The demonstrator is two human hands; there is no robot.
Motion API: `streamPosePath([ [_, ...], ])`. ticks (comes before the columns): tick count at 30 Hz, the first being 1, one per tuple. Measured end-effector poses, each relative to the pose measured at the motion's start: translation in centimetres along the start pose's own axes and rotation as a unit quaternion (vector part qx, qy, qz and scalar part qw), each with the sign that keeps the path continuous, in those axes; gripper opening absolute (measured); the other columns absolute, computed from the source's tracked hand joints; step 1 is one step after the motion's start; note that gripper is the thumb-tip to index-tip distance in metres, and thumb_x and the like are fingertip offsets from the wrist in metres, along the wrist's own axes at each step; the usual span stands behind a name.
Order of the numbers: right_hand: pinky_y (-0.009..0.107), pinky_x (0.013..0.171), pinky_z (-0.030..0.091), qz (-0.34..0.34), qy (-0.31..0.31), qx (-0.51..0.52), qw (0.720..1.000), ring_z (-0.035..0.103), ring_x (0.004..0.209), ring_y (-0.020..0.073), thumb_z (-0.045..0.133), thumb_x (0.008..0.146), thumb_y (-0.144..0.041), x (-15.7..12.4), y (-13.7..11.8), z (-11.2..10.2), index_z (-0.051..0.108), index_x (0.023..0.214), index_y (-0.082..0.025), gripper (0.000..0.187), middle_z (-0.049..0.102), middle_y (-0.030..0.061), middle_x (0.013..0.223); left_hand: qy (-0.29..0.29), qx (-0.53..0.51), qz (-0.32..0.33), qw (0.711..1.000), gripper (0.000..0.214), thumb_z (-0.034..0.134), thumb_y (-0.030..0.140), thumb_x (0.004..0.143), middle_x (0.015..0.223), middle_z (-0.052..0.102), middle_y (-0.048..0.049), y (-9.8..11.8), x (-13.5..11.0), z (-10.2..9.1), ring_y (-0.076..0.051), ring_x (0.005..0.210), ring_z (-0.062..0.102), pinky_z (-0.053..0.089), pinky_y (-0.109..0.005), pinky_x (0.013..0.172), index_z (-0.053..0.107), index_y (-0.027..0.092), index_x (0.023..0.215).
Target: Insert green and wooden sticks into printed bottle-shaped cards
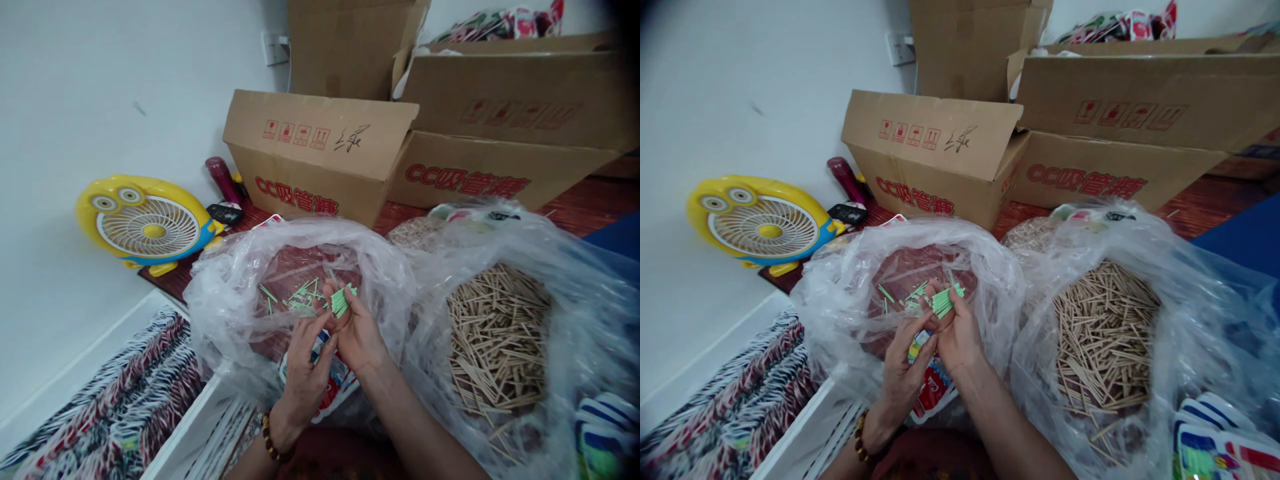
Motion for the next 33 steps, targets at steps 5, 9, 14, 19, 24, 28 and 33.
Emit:
streamPosePath([
  [5,0.029,0.081,0.057,-0.02,0.001,0.023,1.0,0.069,0.077,0.0112,0.047,0.092,-0.018,0.05,-0.12,-0.04,0.065,0.087,-0.018,0.019,0.074,0.0008,0.088,-0.005,0.012,0.008,1.0,0.038,0.056,0.013,0.088,0.106,0.06,-0.0072,0.2,-0.11,0.01,-0.02,0.098,0.056,0.045,-0.035,0.088,0.055,0.025,0.124],
  [9,0.03,0.083,0.057,-0.017,-0.005,0.014,1.0,0.07,0.076,0.0116,0.047,0.093,-0.019,0.11,0.02,-0.2,0.065,0.089,-0.017,0.018,0.074,0.0018,0.086,-0.001,0.028,-0.004,1.0,0.044,0.056,0.014,0.088,0.107,0.061,-0.0069,0.2,-0.13,-0.08,-0.02,0.099,0.056,0.043,-0.037,0.09,0.049,0.026,0.13],
  [14,0.031,0.082,0.057,-0.014,0.003,0.01,1.0,0.07,0.077,0.0127,0.048,0.092,-0.018,0.06,0.1,-0.34,0.064,0.09,-0.018,0.016,0.074,0.0016,0.085,-0.002,0.045,0.016,0.999,0.047,0.055,0.013,0.087,0.108,0.06,-0.007,0.34,-0.16,-0.11,-0.021,0.099,0.056,0.042,-0.038,0.091,0.048,0.027,0.132],
  [19,0.029,0.079,0.057,-0.011,0.003,0.013,1.0,0.07,0.077,0.0127,0.05,0.091,-0.019,0.13,0.18,-0.38,0.064,0.09,-0.018,0.015,0.074,0.0015,0.085,0.005,0.052,0.027,0.998,0.048,0.056,0.013,0.087,0.103,0.061,-0.0063,0.52,-0.06,-0.28,-0.02,0.094,0.056,0.044,-0.036,0.087,0.049,0.027,0.132],
  [24,0.026,0.073,0.057,0.002,-0.006,-0.003,1.0,0.07,0.079,0.0139,0.049,0.091,-0.021,0.14,0.41,-0.25,0.066,0.092,-0.017,0.017,0.074,0.0017,0.082,0.003,0.048,0.029,0.998,0.048,0.056,0.012,0.087,0.103,0.06,-0.0065,0.57,-0.09,-0.29,-0.021,0.095,0.055,0.043,-0.037,0.088,0.049,0.027,0.132],
  [28,0.027,0.074,0.057,-0.002,-0.002,-0.009,1.0,0.07,0.082,0.0148,0.05,0.09,-0.021,0.16,0.45,-0.3,0.066,0.088,-0.018,0.016,0.074,0.0015,0.082,0.0,0.046,0.038,0.998,0.049,0.056,0.011,0.087,0.102,0.059,-0.0062,0.64,-0.04,-0.25,-0.02,0.094,0.055,0.044,-0.035,0.086,0.048,0.028,0.132],
  [33,0.029,0.079,0.057,-0.015,0.008,-0.003,1.0,0.069,0.087,0.0151,0.054,0.088,-0.019,0.18,0.36,-0.55,0.066,0.087,-0.019,0.012,0.074,0.0007,0.087,-0.003,0.059,0.029,0.998,0.048,0.055,0.012,0.088,0.106,0.06,-0.007,0.55,0.05,-0.24,-0.021,0.097,0.055,0.043,-0.036,0.088,0.048,0.027,0.132],
])
Point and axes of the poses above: each hand's wrist, its own x-axis towards the middle knuckle, its own z-axis out of the palm, y = z × x, the point moved 6 cm from there along x, towards the middle knuckle
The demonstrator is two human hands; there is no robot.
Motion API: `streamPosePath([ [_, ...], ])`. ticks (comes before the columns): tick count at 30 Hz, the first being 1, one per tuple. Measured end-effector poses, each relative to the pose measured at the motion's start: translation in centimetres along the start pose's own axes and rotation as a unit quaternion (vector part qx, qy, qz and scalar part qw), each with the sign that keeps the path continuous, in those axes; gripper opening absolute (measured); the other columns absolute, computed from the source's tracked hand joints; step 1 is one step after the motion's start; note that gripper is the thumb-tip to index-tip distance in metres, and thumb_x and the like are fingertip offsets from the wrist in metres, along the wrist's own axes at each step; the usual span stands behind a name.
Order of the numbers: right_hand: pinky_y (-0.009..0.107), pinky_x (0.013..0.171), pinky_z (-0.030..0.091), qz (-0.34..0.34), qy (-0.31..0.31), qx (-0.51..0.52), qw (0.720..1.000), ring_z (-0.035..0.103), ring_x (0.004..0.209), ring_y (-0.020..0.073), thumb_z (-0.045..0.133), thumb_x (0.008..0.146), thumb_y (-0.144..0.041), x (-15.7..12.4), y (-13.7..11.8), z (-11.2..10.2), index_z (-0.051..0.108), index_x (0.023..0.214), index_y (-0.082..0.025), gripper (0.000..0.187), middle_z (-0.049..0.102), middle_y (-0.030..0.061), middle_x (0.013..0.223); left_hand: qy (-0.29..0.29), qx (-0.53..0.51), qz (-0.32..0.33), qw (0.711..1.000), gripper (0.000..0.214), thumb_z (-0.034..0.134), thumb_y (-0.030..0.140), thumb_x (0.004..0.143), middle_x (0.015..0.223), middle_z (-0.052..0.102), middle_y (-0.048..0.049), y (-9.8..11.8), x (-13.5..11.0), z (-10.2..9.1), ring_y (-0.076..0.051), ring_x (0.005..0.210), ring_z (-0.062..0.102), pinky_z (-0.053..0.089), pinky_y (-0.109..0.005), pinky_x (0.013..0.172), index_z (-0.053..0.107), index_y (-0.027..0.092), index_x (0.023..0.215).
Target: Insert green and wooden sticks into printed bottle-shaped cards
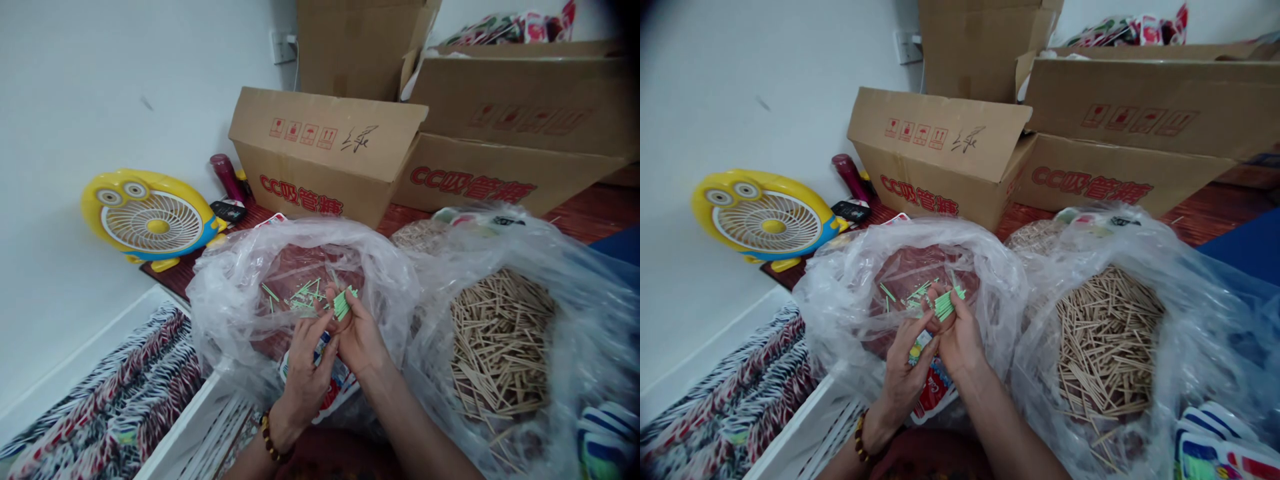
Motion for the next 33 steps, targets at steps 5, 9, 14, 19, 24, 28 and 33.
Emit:
streamPosePath([
  [5,0.031,0.079,0.057,0.006,-0.009,-0.007,1.0,0.07,0.081,0.0154,0.052,0.088,-0.02,0.0,0.1,0.0,0.066,0.087,-0.018,0.014,0.074,0.0014,0.081,0.003,-0.008,-0.016,1.0,0.048,0.055,0.013,0.088,0.108,0.06,-0.0077,-0.2,-0.2,0.2,-0.021,0.098,0.056,0.043,-0.038,0.091,0.047,0.025,0.133],
  [9,0.031,0.079,0.057,-0.018,-0.018,-0.024,0.999,0.07,0.084,0.0155,0.058,0.084,-0.019,0.3,-0.1,-0.1,0.064,0.089,-0.018,0.008,0.074,0.0015,0.085,0.002,-0.015,-0.024,1.0,0.045,0.055,0.015,0.088,0.108,0.061,-0.0082,-0.7,-0.5,0.1,-0.021,0.099,0.056,0.044,-0.037,0.09,0.047,0.024,0.132],
  [14,0.029,0.073,0.057,-0.162,-0.036,-0.125,0.978,0.07,0.073,0.0165,0.067,0.077,-0.022,0.8,-2.3,-0.9,0.061,0.087,-0.019,0.012,0.074,0.0016,0.082,-0.028,0.024,-0.103,0.994,0.023,0.049,0.022,0.092,0.099,0.063,-0.0073,-3.8,-1.2,-1.5,-0.021,0.094,0.059,0.046,-0.037,0.086,0.06,0.02,0.112],
  [19,0.027,0.069,0.056,-0.194,-0.007,-0.186,0.963,0.07,0.07,0.0158,0.071,0.074,-0.027,1.5,-4.0,-3.9,0.061,0.088,-0.019,0.019,0.074,0.0012,0.078,-0.137,0.203,-0.135,0.96,0.017,0.05,0.025,0.09,0.094,0.064,-0.0073,-6.1,-2.0,-1.6,-0.024,0.092,0.057,0.044,-0.041,0.084,0.064,0.019,0.096],
  [24,0.029,0.065,0.056,-0.188,0.005,-0.216,0.958,0.069,0.067,0.0169,0.074,0.071,-0.03,1.3,-4.6,-6.2,0.062,0.087,-0.017,0.024,0.073,0.0009,0.074,-0.131,0.338,-0.143,0.921,0.027,0.055,0.039,0.087,0.1,0.062,-0.0086,-6.4,-2.2,-1.1,-0.027,0.096,0.056,0.041,-0.042,0.083,0.06,0.019,0.105],
  [28,0.027,0.062,0.055,-0.181,0.008,-0.236,0.955,0.069,0.065,0.0162,0.073,0.071,-0.034,1.1,-4.4,-7.0,0.063,0.087,-0.018,0.025,0.072,0.0003,0.074,-0.125,0.3,-0.168,0.931,0.018,0.058,0.034,0.084,0.091,0.063,-0.0056,-7.4,-1.9,-0.8,-0.025,0.09,0.058,0.041,-0.039,0.079,0.058,0.018,0.091],
  [33,0.026,0.056,0.053,-0.162,0.021,-0.285,0.944,0.068,0.061,0.0168,0.07,0.074,-0.038,0.9,-3.9,-7.4,0.064,0.085,-0.019,0.023,0.073,0.0006,0.074,-0.117,0.178,-0.195,0.957,0.014,0.054,0.029,0.084,0.08,0.065,-0.0042,-7.7,-1.1,-1.0,-0.021,0.077,0.059,0.043,-0.031,0.069,0.059,0.018,0.077],
])
Point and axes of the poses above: each hand's wrist, its own x-axis towards the middle knuckle, its own z-axis out of the palm, y = z × x, the point moved 6 cm from there along x, towards the middle knuckle
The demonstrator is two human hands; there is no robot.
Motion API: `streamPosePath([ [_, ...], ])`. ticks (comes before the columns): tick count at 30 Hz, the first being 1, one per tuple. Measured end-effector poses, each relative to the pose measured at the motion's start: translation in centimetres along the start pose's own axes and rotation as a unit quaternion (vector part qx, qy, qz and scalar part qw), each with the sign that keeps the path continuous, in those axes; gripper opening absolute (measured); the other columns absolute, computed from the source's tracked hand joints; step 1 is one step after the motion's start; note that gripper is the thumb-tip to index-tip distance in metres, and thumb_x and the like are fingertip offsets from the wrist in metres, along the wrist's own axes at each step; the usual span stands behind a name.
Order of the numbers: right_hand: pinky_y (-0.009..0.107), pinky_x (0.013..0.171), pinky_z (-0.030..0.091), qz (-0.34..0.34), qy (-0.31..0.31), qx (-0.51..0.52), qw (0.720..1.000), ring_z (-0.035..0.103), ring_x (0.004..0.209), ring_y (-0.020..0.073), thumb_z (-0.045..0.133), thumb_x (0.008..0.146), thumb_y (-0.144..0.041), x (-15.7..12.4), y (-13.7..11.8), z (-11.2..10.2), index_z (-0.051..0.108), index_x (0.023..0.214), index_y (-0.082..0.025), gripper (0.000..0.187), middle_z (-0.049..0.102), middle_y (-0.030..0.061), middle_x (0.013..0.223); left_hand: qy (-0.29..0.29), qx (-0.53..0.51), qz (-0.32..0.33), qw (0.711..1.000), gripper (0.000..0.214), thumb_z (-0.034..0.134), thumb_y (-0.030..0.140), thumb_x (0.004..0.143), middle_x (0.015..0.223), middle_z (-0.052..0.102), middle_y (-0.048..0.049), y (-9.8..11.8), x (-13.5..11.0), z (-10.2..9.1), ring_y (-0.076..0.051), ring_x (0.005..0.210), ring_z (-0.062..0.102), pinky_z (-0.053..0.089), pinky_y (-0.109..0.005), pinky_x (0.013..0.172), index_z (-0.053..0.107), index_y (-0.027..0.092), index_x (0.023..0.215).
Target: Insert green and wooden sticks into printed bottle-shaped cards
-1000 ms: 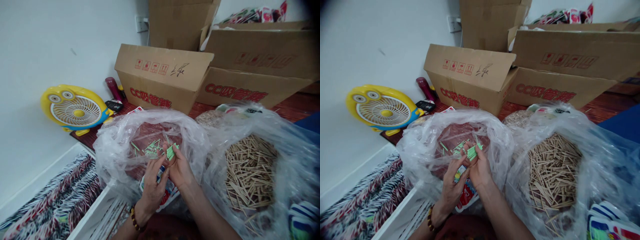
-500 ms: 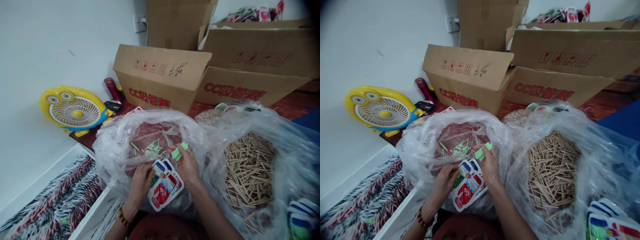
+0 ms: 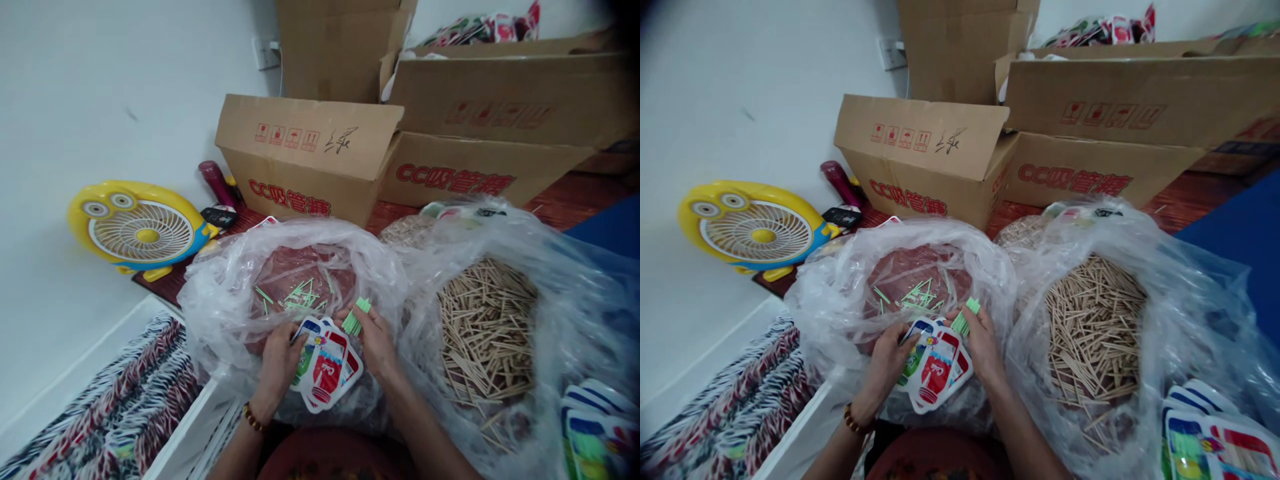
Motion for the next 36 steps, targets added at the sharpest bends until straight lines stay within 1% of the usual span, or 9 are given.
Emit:
streamPosePath([
  [4,0.026,0.053,0.052,0.007,-0.055,-0.023,0.998,0.067,0.058,0.0175,0.072,0.072,-0.04,-0.8,-1.1,1.0,0.064,0.083,-0.018,0.026,0.073,0.0018,0.073,-0.057,-0.144,-0.039,0.987,0.021,0.058,0.035,0.082,0.074,0.066,-0.0024,0.4,-0.1,-0.2,-0.018,0.069,0.058,0.043,-0.025,0.061,0.065,0.017,0.074],
  [9,0.026,0.059,0.052,-0.055,-0.099,-0.013,0.994,0.067,0.061,0.0156,0.069,0.076,-0.038,-1.5,-3.7,1.2,0.065,0.087,-0.018,0.024,0.073,0.0026,0.077,-0.158,-0.292,-0.102,0.938,0.025,0.066,0.039,0.076,0.066,0.063,0.0001,2.0,-0.8,-0.1,-0.013,0.059,0.054,0.041,-0.021,0.054,0.065,0.015,0.07],
  [13,0.026,0.063,0.051,-0.094,-0.114,-0.022,0.989,0.066,0.062,0.0147,0.063,0.082,-0.036,-2.2,-5.0,0.7,0.063,0.091,-0.019,0.019,0.072,0.0011,0.079,-0.207,-0.329,-0.142,0.91,0.027,0.07,0.039,0.073,0.061,0.059,0.0014,3.2,-1.1,-0.1,-0.011,0.053,0.05,0.039,-0.021,0.051,0.061,0.014,0.068],
  [17,0.027,0.067,0.05,-0.114,-0.13,-0.092,0.981,0.064,0.066,0.0145,0.055,0.088,-0.035,-3.5,-6.0,0.5,0.062,0.091,-0.021,0.017,0.071,0.0004,0.082,-0.231,-0.327,-0.119,0.909,0.03,0.068,0.041,0.075,0.06,0.055,0.002,4.3,-0.9,0.3,-0.009,0.052,0.046,0.036,-0.02,0.05,0.058,0.014,0.067],
  [20,0.025,0.068,0.045,-0.152,-0.152,-0.21,0.954,0.061,0.07,0.0143,0.051,0.09,-0.035,-4.4,-6.7,0.5,0.063,0.086,-0.02,0.02,0.069,0.0006,0.081,-0.237,-0.33,-0.098,0.909,0.033,0.067,0.042,0.077,0.058,0.052,0.0036,4.8,-0.7,0.8,-0.008,0.051,0.043,0.033,-0.019,0.048,0.053,0.014,0.064],
  [23,0.023,0.06,0.038,-0.191,-0.173,-0.337,0.905,0.054,0.061,0.0129,0.051,0.09,-0.033,-5.0,-6.9,0.5,0.06,0.08,-0.021,0.018,0.062,-0.002,0.069,-0.253,-0.329,-0.097,0.905,0.033,0.065,0.043,0.078,0.06,0.054,0.0033,5.0,-0.6,1.6,-0.008,0.051,0.045,0.035,-0.019,0.049,0.052,0.014,0.067],
  [29,0.025,0.059,0.03,-0.212,-0.2,-0.471,0.832,0.048,0.06,0.0141,0.042,0.093,-0.029,-5.1,-6.0,0.0,0.046,0.082,-0.023,0.014,0.052,-0.003,0.066,-0.278,-0.315,-0.082,0.904,0.031,0.064,0.044,0.08,0.066,0.058,0.0013,5.6,-0.4,2.7,-0.011,0.056,0.051,0.04,-0.021,0.052,0.058,0.014,0.077],
  [33,0.026,0.06,0.031,-0.197,-0.197,-0.507,0.816,0.05,0.064,0.015,0.038,0.094,-0.027,-4.9,-5.7,-0.5,0.04,0.081,-0.023,0.014,0.052,-0.0018,0.071,-0.311,-0.34,-0.092,0.883,0.029,0.068,0.041,0.076,0.069,0.061,0.0,5.8,-0.8,3.5,-0.013,0.059,0.055,0.042,-0.023,0.056,0.059,0.014,0.08],
  [36,0.026,0.061,0.032,-0.199,-0.203,-0.501,0.817,0.051,0.066,0.0147,0.038,0.094,-0.026,-5.0,-5.6,-0.7,0.04,0.081,-0.023,0.013,0.052,-0.002,0.072,-0.306,-0.311,-0.079,0.896,0.03,0.065,0.043,0.078,0.067,0.06,-0.0002,5.7,-0.8,3.9,-0.013,0.058,0.054,0.04,-0.022,0.054,0.06,0.014,0.077],
])
Point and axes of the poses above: each hand's wrist, its own x-axis towards the middle knuckle, its own z-axis out of the palm, y = z × x, the point moved 6 cm from there along x, towards the middle knuckle
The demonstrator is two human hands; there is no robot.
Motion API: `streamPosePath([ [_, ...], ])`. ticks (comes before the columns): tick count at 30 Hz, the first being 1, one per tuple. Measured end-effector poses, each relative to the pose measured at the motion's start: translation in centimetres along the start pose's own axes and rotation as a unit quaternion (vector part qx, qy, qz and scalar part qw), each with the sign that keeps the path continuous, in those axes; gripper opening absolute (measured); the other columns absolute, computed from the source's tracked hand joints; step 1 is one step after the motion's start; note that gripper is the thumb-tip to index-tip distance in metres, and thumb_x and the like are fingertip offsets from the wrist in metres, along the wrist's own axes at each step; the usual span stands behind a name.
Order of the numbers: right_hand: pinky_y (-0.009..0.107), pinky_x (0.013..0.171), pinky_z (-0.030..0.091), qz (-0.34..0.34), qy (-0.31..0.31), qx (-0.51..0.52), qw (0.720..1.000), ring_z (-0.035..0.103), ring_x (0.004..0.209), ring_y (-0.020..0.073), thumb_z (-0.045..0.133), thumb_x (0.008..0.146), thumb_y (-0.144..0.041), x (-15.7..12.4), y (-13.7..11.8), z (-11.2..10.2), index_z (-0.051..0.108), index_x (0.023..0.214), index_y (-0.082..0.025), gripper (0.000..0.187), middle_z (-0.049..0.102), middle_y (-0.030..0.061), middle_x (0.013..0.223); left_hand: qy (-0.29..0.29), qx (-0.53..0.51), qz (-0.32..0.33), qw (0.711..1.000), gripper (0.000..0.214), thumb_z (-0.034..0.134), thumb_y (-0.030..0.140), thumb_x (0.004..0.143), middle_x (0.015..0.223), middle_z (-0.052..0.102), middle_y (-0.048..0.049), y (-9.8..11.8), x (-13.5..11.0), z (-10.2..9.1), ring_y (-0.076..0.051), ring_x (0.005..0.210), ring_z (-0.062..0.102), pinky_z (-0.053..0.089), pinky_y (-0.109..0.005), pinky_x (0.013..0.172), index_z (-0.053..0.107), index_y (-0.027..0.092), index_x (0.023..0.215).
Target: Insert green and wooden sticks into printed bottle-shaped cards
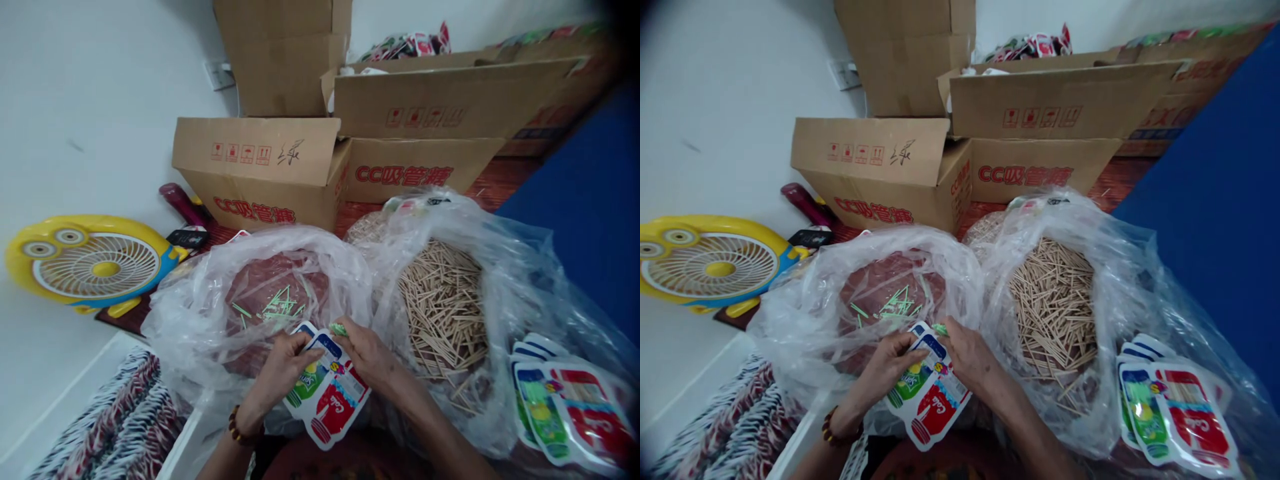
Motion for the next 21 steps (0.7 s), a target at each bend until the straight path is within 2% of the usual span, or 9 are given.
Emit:
streamPosePath([
  [5,0.025,0.06,0.035,0.024,0.026,0.082,0.996,0.05,0.064,0.0129,0.041,0.093,-0.029,0.0,0.6,-0.5,0.044,0.084,-0.022,0.012,0.054,-0.0032,0.072,-0.004,0.053,0.028,0.998,0.033,0.061,0.045,0.081,0.063,0.055,0.001,0.4,0.5,0.3,-0.011,0.055,0.047,0.035,-0.021,0.05,0.058,0.014,0.072],
  [8,0.023,0.058,0.036,0.05,0.058,0.153,0.985,0.048,0.062,0.0117,0.044,0.092,-0.029,0.1,1.3,-1.0,0.045,0.082,-0.022,0.012,0.054,-0.0046,0.069,-0.009,0.072,0.039,0.997,0.035,0.059,0.046,0.082,0.06,0.049,0.0025,0.8,0.7,0.4,-0.01,0.053,0.042,0.031,-0.02,0.049,0.053,0.015,0.066],
  [10,0.022,0.055,0.036,0.055,0.056,0.187,0.979,0.047,0.059,0.0111,0.048,0.09,-0.03,0.2,1.5,-1.1,0.047,0.079,-0.022,0.014,0.053,-0.0054,0.066,-0.007,0.069,0.047,0.996,0.035,0.058,0.044,0.083,0.059,0.045,0.0033,1.0,0.7,0.3,-0.009,0.053,0.039,0.029,-0.02,0.048,0.05,0.015,0.064],
  [13,0.023,0.059,0.04,0.051,0.079,0.257,0.962,0.051,0.061,0.0116,0.052,0.089,-0.033,0.4,1.5,-1.4,0.052,0.079,-0.021,0.015,0.056,-0.0044,0.067,0.008,0.069,0.089,0.994,0.033,0.059,0.038,0.084,0.062,0.043,0.003,1.8,0.5,-0.1,-0.009,0.057,0.038,0.03,-0.02,0.051,0.05,0.015,0.063],
  [15,0.025,0.062,0.044,0.048,0.132,0.369,0.919,0.056,0.064,0.0126,0.054,0.088,-0.034,0.6,1.4,-1.8,0.054,0.085,-0.021,0.012,0.06,-0.0034,0.072,0.008,0.082,0.131,0.988,0.032,0.058,0.034,0.085,0.065,0.044,0.0022,2.4,0.3,-0.3,-0.01,0.06,0.039,0.032,-0.02,0.055,0.051,0.015,0.062],
  [18,0.026,0.064,0.047,0.028,0.216,0.548,0.808,0.058,0.062,0.012,0.061,0.083,-0.031,0.9,1.2,-2.2,0.054,0.091,-0.023,0.013,0.061,-0.0043,0.073,-0.006,0.099,0.174,0.98,0.03,0.056,0.031,0.088,0.066,0.045,0.0017,3.0,0.0,0.0,-0.01,0.063,0.04,0.033,-0.02,0.059,0.053,0.015,0.063],
  [19,0.026,0.065,0.047,0.016,0.237,0.585,0.776,0.058,0.062,0.0115,0.063,0.082,-0.029,1.1,0.9,-2.3,0.054,0.091,-0.024,0.014,0.061,-0.0048,0.072,-0.009,0.099,0.182,0.978,0.029,0.055,0.03,0.088,0.067,0.046,0.0017,3.1,0.0,0.2,-0.01,0.063,0.04,0.032,-0.02,0.059,0.054,0.015,0.064],
  [21,0.027,0.069,0.049,0.001,0.269,0.625,0.733,0.06,0.066,0.0113,0.064,0.081,-0.027,1.2,0.2,-2.4,0.056,0.091,-0.024,0.013,0.061,-0.0049,0.072,-0.011,0.09,0.192,0.977,0.029,0.053,0.03,0.09,0.067,0.045,0.0018,3.2,0.0,0.5,-0.01,0.062,0.039,0.031,-0.02,0.058,0.054,0.015,0.066],
])
Point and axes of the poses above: each hand's wrist, its own x-axis towards the middle knuckle, its own z-axis out of the palm, y = z × x, the point moved 6 cm from there along x, towards the middle knuckle
